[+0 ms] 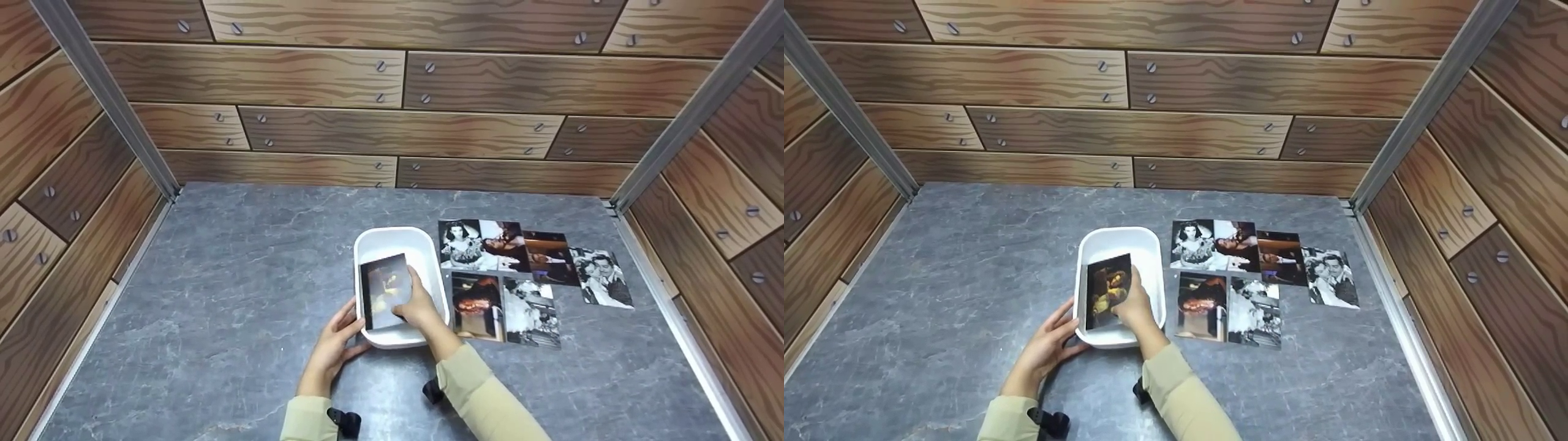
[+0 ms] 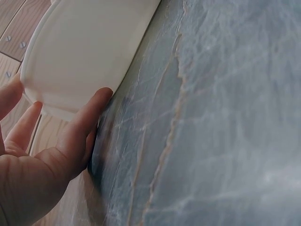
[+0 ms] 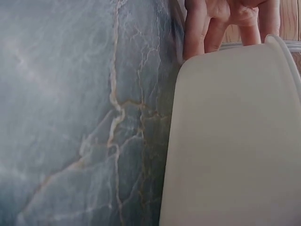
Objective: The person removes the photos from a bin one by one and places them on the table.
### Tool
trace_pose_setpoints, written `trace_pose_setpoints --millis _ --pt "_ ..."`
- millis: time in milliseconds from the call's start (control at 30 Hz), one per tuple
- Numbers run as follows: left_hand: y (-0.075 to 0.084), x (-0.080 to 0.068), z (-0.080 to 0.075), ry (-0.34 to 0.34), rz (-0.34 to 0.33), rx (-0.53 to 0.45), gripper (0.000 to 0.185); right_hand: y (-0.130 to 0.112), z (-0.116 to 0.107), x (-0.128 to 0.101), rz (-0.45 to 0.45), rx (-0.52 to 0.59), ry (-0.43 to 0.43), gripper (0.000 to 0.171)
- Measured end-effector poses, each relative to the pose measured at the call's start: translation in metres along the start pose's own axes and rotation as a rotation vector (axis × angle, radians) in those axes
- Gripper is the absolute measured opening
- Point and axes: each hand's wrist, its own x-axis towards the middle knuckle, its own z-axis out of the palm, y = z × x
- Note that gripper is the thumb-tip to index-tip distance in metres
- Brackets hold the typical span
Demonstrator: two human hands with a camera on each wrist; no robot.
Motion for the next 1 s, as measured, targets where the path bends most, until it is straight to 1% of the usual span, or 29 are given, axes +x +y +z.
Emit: trace_pose_setpoints --millis 67,133,233,333,467,600,700,767,900,1000 --pt "0.000 -0.001 0.000 0.003 -0.007 -0.001 0.063 -0.001 -0.004 -0.002 -0.011 0.005 0.017 0.100" --pt "-0.001 -0.001 0.000 0.005 -0.010 0.001 0.064 -0.003 -0.010 -0.005 -0.036 0.037 0.038 0.098" --pt "0.000 -0.001 0.000 0.008 -0.010 0.008 0.067 -0.006 -0.027 -0.009 -0.060 0.071 0.064 0.096" --pt "0.000 -0.001 0.001 0.015 -0.009 0.029 0.069 -0.006 -0.053 -0.012 -0.049 0.132 0.084 0.095" --pt "0.002 0.000 0.001 0.026 -0.010 0.049 0.070 0.007 -0.095 -0.018 0.022 0.157 0.118 0.095" --pt "0.001 -0.002 0.001 0.030 -0.015 0.044 0.070 0.036 -0.143 -0.024 0.055 0.176 0.169 0.094" --pt "0.001 -0.002 0.000 0.035 -0.020 0.039 0.071 0.065 -0.181 -0.029 0.069 0.167 0.192 0.092" --pt "0.000 -0.002 0.001 0.034 -0.025 0.034 0.071 0.086 -0.208 -0.033 0.099 0.108 0.184 0.090" --pt "0.001 0.000 0.001 0.033 -0.029 0.028 0.072 0.125 -0.258 -0.043 0.137 -0.057 0.122 0.088" --pt "0.001 0.001 0.000 0.035 -0.022 0.027 0.072 0.148 -0.285 -0.049 0.136 -0.089 0.084 0.088"
